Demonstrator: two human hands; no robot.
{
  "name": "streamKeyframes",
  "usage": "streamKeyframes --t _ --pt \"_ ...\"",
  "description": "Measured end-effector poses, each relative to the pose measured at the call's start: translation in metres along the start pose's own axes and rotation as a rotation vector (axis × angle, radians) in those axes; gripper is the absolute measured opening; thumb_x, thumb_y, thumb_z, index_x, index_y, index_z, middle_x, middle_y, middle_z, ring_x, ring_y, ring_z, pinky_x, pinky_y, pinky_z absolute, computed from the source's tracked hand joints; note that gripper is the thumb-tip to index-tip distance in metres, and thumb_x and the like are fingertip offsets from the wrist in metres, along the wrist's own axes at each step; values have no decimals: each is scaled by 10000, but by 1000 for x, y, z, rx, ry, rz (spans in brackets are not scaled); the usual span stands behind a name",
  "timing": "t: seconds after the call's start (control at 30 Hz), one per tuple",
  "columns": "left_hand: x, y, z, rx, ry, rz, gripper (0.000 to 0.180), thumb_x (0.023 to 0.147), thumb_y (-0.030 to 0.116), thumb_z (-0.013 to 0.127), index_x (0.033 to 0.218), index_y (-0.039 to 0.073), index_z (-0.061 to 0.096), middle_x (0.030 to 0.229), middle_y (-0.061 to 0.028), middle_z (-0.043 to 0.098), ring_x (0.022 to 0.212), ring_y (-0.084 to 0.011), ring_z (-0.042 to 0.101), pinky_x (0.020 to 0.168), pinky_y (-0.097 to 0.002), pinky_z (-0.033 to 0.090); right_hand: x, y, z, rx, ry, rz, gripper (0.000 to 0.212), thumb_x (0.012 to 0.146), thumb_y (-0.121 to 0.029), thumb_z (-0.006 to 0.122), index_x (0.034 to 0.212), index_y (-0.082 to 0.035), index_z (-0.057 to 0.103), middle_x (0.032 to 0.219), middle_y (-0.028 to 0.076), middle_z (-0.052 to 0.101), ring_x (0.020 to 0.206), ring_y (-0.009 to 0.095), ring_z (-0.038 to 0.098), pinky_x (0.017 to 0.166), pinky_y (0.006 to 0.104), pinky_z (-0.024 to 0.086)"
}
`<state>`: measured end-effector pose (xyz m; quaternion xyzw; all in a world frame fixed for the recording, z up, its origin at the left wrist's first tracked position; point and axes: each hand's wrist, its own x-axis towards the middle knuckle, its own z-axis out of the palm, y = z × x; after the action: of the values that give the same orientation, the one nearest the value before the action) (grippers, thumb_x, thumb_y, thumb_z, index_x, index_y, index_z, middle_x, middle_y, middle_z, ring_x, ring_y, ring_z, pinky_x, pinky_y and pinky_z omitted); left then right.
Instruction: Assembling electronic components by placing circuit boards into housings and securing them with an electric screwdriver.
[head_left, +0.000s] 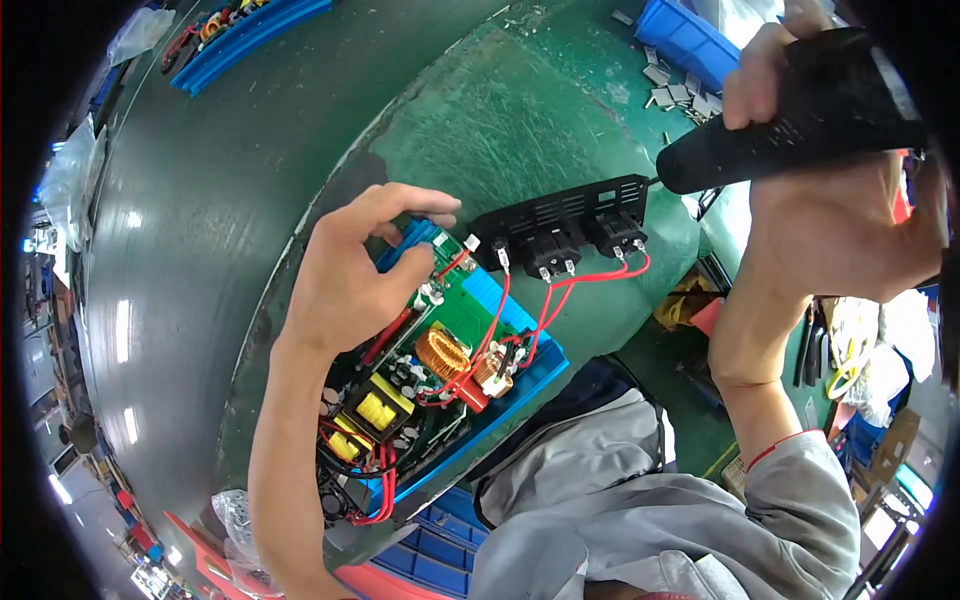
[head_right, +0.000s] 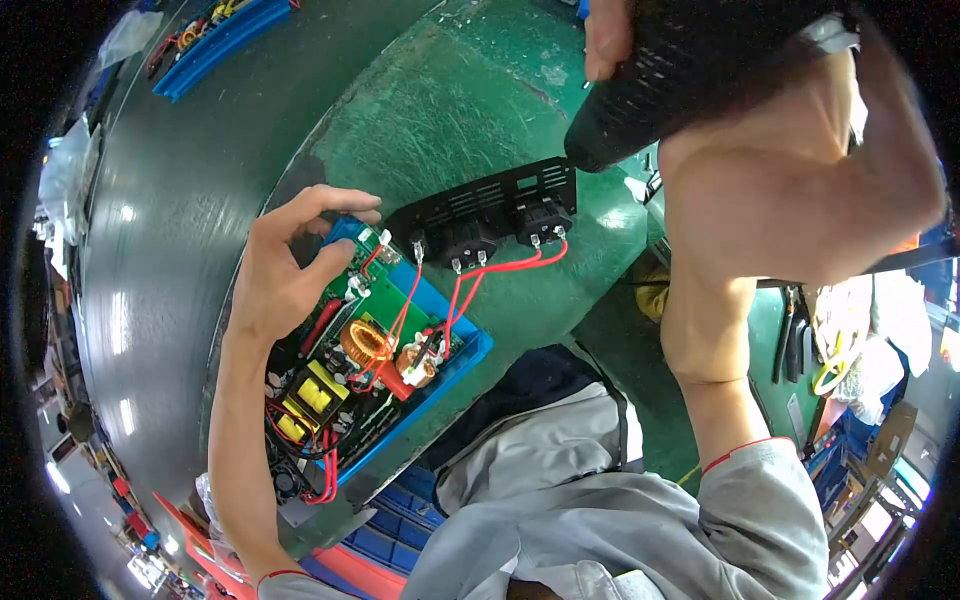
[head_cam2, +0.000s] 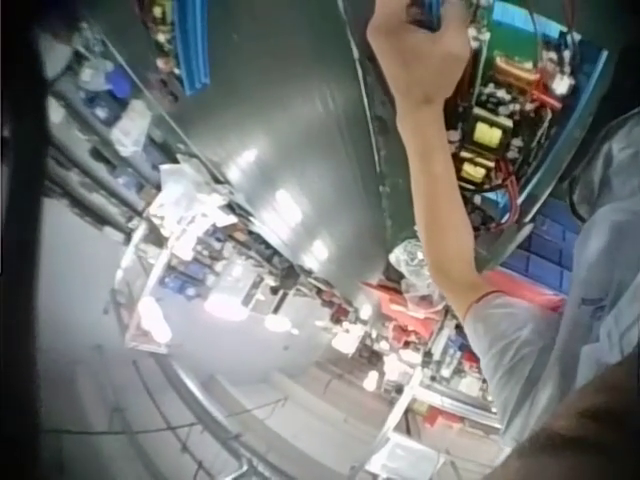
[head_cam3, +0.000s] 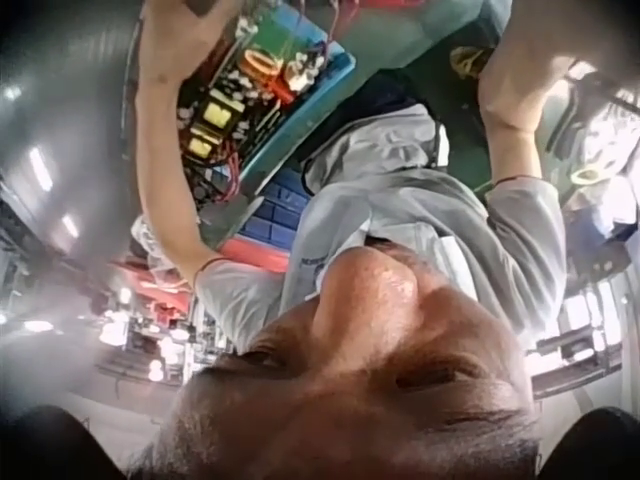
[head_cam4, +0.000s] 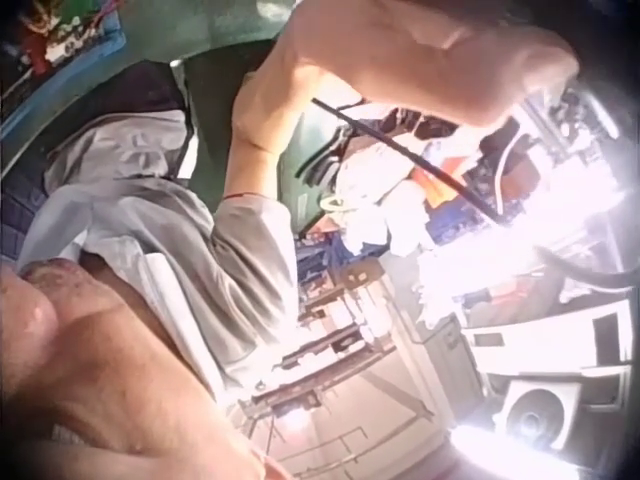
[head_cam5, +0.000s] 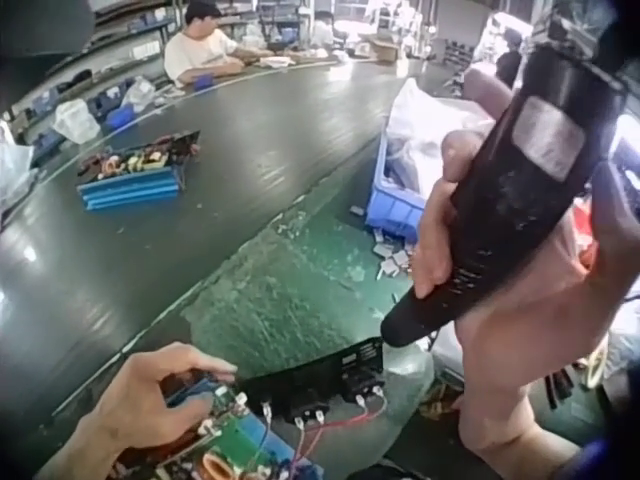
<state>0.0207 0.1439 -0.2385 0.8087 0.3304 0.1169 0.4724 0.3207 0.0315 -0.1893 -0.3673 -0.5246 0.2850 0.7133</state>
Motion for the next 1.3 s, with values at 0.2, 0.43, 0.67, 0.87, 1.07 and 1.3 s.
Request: streamKeyframes --t 0.2,0.43,0.67,0.87,1.07,1.3 --pt "20 -15 -21 -274 141 -135 309 945 212 676 1210 55 707 1141 -75 725 1038 -149 670 848 -291 535 11 20 9 -162 143 -33 921 1005 -629 406 1551 99 263 1163 193 545 767 208 560 631 313 433" --pt "125 -82 -151 -557 652 -465 1036 926 660 613 1458 -182 326 1350 -334 541 1092 -377 690 865 -447 631 -2 31 -2 -122 100 -6 980 960 -691 484 1557 56 268 1211 144 569 777 203 562 628 320 444" --pt "206 -155 -230 -700 740 -560 760 963 290 689 1439 -119 260 1281 -311 535 1037 -429 706 811 -469 671 -9 29 13 -53 274 104 996 933 -714 446 1530 70 298 1192 189 595 723 233 594 625 350 473" --pt "190 -153 -201 -654 730 -417 480 929 155 653 1262 -100 418 1176 -235 558 931 -401 731 810 -432 682 -2 34 5 -119 147 135 1100 887 -823 390 1513 79 321 1010 177 599 641 201 582 581 343 452" --pt "169 -70 -103 -576 501 -349 304 860 138 675 1048 -94 618 1008 -222 708 877 -316 751 823 -401 664 -9 20 1 -46 152 123 945 925 -622 310 1536 98 288 1004 201 566 657 229 559 581 360 458" --pt "193 -5 -13 -412 240 -257 378 852 242 697 960 -117 651 914 -222 719 782 -319 758 736 -377 643 -23 -10 -20 149 -106 -241 1032 888 -757 518 1553 7 325 1161 151 525 669 203 533 552 350 449"
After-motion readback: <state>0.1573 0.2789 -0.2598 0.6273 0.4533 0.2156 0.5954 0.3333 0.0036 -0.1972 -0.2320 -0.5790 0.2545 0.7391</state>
